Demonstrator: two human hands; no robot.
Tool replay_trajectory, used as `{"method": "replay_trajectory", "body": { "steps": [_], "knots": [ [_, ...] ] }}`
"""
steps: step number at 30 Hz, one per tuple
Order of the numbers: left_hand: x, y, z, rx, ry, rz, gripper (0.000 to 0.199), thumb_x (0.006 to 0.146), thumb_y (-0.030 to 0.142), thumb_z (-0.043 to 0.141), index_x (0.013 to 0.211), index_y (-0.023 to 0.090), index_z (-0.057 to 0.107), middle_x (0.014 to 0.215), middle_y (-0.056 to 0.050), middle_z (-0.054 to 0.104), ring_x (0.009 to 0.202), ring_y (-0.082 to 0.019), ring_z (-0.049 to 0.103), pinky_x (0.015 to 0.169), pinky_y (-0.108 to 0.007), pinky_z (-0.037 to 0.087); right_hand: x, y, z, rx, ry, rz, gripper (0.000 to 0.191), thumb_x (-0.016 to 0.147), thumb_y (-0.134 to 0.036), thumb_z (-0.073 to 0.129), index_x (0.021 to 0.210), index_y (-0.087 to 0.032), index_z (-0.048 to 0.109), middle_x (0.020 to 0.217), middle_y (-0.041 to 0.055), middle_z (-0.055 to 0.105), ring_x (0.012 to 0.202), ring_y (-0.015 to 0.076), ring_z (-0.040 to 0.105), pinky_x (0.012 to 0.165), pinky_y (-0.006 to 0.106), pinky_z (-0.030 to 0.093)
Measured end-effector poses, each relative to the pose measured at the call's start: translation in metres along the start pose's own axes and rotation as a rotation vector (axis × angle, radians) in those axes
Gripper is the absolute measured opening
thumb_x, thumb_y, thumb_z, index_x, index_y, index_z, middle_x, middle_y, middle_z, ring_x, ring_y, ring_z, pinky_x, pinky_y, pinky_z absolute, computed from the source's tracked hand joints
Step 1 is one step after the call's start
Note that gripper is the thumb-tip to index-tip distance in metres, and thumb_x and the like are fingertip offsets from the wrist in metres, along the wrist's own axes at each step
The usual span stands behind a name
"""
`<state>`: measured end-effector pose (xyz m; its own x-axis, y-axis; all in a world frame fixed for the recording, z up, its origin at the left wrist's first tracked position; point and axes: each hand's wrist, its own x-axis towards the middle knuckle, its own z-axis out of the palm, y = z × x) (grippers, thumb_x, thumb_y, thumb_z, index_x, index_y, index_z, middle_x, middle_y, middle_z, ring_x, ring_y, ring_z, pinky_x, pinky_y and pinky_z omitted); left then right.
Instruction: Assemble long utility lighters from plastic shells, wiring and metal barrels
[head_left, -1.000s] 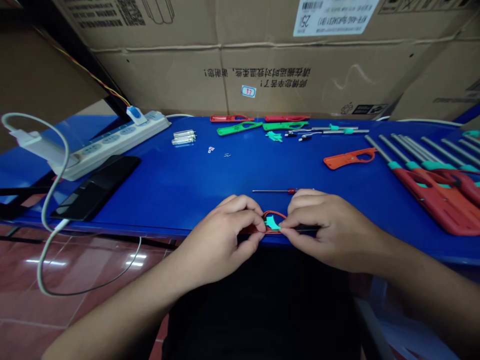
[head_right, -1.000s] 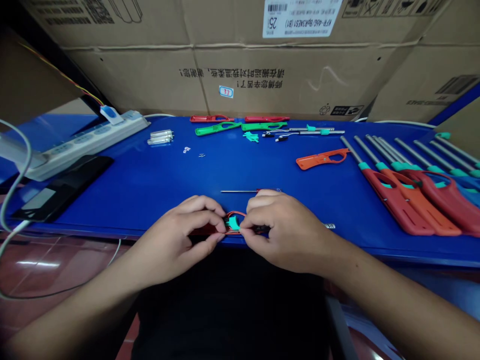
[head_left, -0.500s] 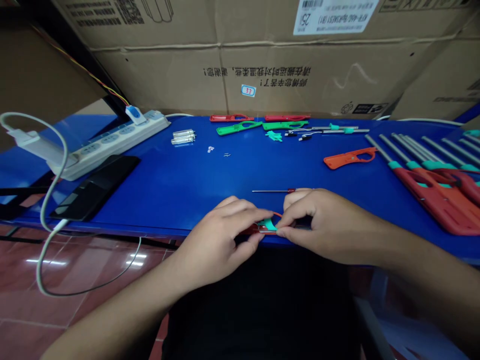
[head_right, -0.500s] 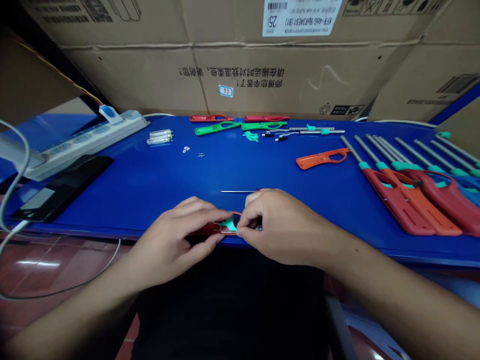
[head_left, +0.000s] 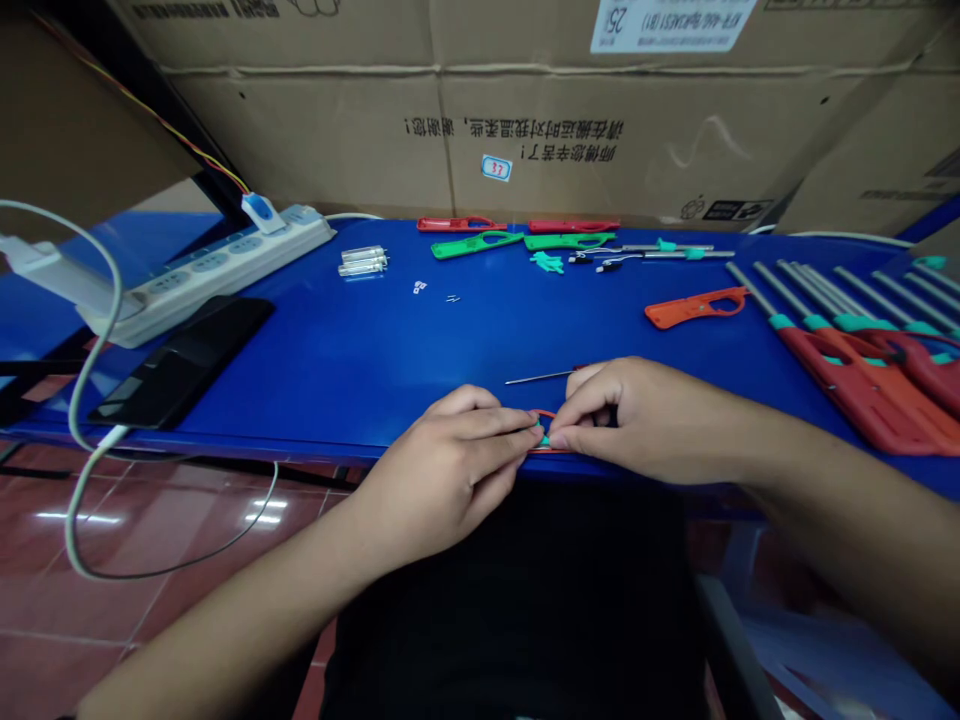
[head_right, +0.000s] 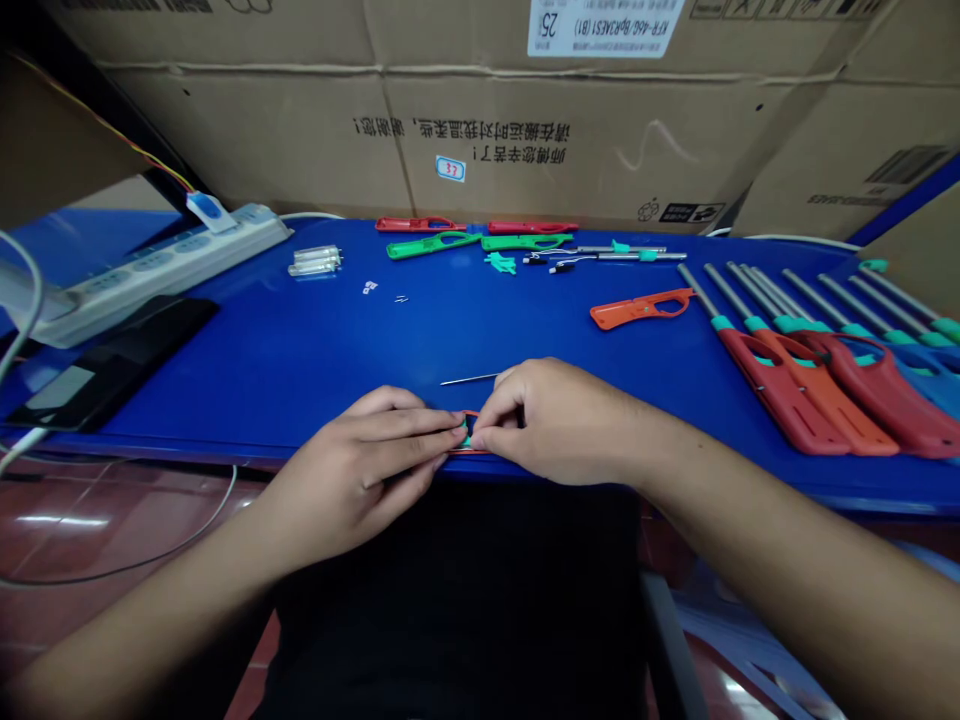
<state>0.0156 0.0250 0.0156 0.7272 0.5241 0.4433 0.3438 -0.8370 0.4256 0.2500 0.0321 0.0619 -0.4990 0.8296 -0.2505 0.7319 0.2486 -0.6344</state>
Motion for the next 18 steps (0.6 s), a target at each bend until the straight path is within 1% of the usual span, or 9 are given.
{"method": "replay_trajectory", "body": {
  "steps": [5,9,11,14,18],
  "knots": [
    [0.0009,0.0008,0.0006,0.012,-0.011,0.006,0.030,0.095,0.014,0.059,0.123,0.020,0.069,0.125,-0.005,0.070,0.108,-0.020,0.058,0.093,-0.037,0.053,-0.0021,-0.0009,0.0035,-0.034,0.056,0.014,0.021,0.089,-0.035,0.062,0.090,-0.026,0.081,0.085,0.0014,0.069,0.075,0.0142,0.061,0.066,0.027,0.044],
    [0.0026,0.0009,-0.0038,-0.026,-0.064,-0.023,0.032,0.096,0.015,0.057,0.126,0.022,0.067,0.124,-0.005,0.070,0.110,-0.020,0.059,0.095,-0.037,0.052,-0.0008,-0.0001,0.0057,-0.059,0.082,0.004,0.020,0.089,-0.031,0.061,0.087,-0.026,0.080,0.085,0.0013,0.071,0.074,0.0146,0.062,0.064,0.028,0.043],
    [0.0032,0.0010,-0.0056,-0.050,-0.072,-0.036,0.030,0.096,0.016,0.058,0.124,0.022,0.067,0.122,-0.005,0.070,0.111,-0.019,0.061,0.098,-0.037,0.051,0.0002,0.0005,0.0063,-0.074,0.096,0.000,0.020,0.089,-0.032,0.061,0.085,-0.025,0.079,0.084,0.0015,0.071,0.072,0.0149,0.061,0.063,0.028,0.042],
    [0.0036,0.0014,-0.0056,-0.080,-0.018,-0.041,0.025,0.095,0.015,0.060,0.117,0.021,0.071,0.119,-0.005,0.072,0.110,-0.018,0.063,0.098,-0.036,0.051,0.0018,0.0020,0.0051,-0.088,0.093,-0.013,0.020,0.090,-0.031,0.060,0.083,-0.024,0.078,0.080,0.0016,0.070,0.071,0.0150,0.060,0.061,0.028,0.040],
    [0.0024,0.0021,-0.0025,-0.085,0.050,-0.055,0.019,0.093,0.016,0.064,0.109,0.022,0.073,0.113,-0.003,0.074,0.104,-0.016,0.066,0.093,-0.035,0.053,0.0031,0.0047,0.0004,-0.044,0.007,-0.054,0.020,0.089,-0.035,0.061,0.084,-0.023,0.077,0.076,0.0003,0.066,0.065,0.0134,0.055,0.057,0.027,0.038]
  ]
}}
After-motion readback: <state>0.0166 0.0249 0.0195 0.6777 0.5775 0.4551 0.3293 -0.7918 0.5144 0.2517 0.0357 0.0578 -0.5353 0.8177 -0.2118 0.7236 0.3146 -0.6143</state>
